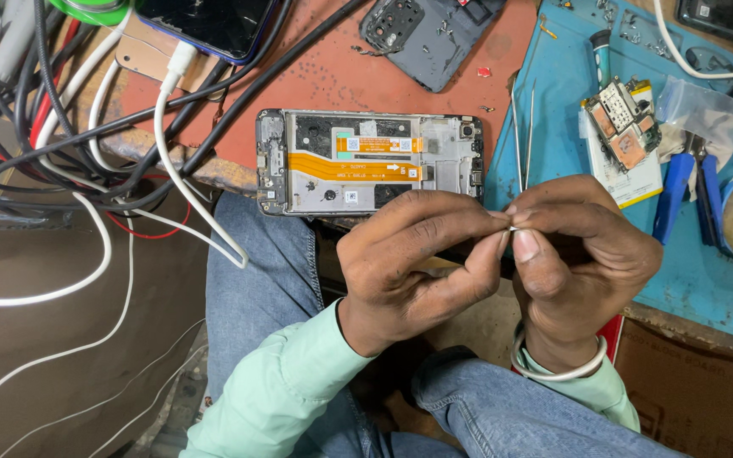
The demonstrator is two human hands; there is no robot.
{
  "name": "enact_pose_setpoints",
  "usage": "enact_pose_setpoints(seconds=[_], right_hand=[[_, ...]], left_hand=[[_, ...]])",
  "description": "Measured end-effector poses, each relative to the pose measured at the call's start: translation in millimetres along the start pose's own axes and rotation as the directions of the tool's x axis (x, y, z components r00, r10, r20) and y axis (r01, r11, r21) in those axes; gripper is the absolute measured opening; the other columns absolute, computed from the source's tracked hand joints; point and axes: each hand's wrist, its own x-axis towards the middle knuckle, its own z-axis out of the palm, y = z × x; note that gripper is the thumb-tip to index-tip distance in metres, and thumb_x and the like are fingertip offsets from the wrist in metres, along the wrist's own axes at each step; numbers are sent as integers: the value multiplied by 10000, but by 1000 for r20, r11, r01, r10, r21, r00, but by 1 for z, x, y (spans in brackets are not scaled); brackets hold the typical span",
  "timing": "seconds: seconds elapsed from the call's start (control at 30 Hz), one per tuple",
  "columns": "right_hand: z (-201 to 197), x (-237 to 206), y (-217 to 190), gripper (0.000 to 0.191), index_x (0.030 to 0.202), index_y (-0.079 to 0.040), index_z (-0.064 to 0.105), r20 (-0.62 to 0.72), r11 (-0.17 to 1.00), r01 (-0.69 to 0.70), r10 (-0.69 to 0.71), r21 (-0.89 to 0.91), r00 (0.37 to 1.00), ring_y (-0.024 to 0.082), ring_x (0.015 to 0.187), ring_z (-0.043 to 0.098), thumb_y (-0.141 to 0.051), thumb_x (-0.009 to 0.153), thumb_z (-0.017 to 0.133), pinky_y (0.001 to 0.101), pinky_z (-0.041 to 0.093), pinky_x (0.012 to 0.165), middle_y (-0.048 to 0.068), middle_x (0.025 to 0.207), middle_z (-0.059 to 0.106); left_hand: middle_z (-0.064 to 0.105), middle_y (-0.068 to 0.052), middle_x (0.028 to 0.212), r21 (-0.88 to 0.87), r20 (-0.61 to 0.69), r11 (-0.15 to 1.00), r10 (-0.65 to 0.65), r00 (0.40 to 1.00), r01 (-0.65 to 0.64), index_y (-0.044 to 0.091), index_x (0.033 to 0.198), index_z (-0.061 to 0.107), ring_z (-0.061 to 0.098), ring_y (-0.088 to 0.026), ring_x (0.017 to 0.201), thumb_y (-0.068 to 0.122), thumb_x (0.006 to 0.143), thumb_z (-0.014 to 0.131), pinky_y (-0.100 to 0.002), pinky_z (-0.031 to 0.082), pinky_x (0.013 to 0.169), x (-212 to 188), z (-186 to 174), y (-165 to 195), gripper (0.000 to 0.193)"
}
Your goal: The person removes a small white adhesive strip from a plastic bag and applies it to the internal frame of a disassembled mobile phone. They then use tweezers to adjust internal components and place the adhesive strip into a specific slot within the phone's chassis.
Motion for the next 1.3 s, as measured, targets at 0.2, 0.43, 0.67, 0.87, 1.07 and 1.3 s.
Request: enact_pose_setpoints(seconds=[0.2, 0.43, 0.67, 0.87, 1.07, 1.3], right_hand=[[1, 0, 1, 205, 1022, 13, 737, 2, 1000, 10, -10, 9, 1000, 85, 711, 649, -164, 944, 803, 173, 514, 606, 148, 951, 707], [0, 0, 1, 206, 1032, 13, 736, 9, 1000, 17, -18, 16, 1000, 85, 714, 650, -168, 958, 798, 175, 517, 612, 152, 960, 705], [0, -1, 0, 179, 976, 17, 729, -40, 999, -41, 41, 13, 998, 29, 556, 572, -143, 904, 767, 155, 448, 489, 164, 959, 702], [0, -2, 2, 160, 978, 31, 721, -16, 999, -27, 27, 19, 1000, 17, 548, 548, -118, 934, 755, 155, 424, 479, 157, 958, 699], [1, -3, 1, 141, 984, 2, 725, -3, 998, 4, -4, -69, 1000, 46, 651, 599, -105, 900, 764, 162, 462, 558, 120, 963, 704], [2, -5, 2, 164, 1051, -20, 733, 45, 987, 117, -113, -106, 993, 79, 735, 657, -132, 959, 811, 179, 518, 604, 105, 956, 706]], left_hand=[[728, -81, 1006, -18, 18, 1000, -2, 1000, 3, 43, 1121, 741, 748, -132, 853, 21, 928, 827, -227, 623, 743, 1, -2, 0, 212], [732, -82, 997, 0, 20, 1000, 10, 1000, -10, 38, 1113, 742, 749, -134, 855, 10, 923, 825, -232, 621, 748, 2, -1, -1, 208], [731, -83, 1014, -52, 20, 997, -47, 999, 48, 33, 1129, 739, 747, -138, 883, -1, 917, 824, -236, 620, 792, 3, -2, 1, 231], [730, -68, 1008, -101, 51, 990, -89, 995, 94, 47, 1072, 743, 741, -127, 878, -2, 924, 831, -227, 614, 792, 3, -6, 1, 179], [723, -70, 987, -109, 30, 991, -69, 997, 72, 34, 1034, 725, 732, -129, 867, -4, 918, 826, -233, 606, 781, 2, -7, -2, 158], [721, -71, 982, -95, 1, 994, -52, 999, 52, 44, 1071, 720, 732, -127, 853, 5, 912, 821, -228, 606, 760, 1, -5, -5, 193]])
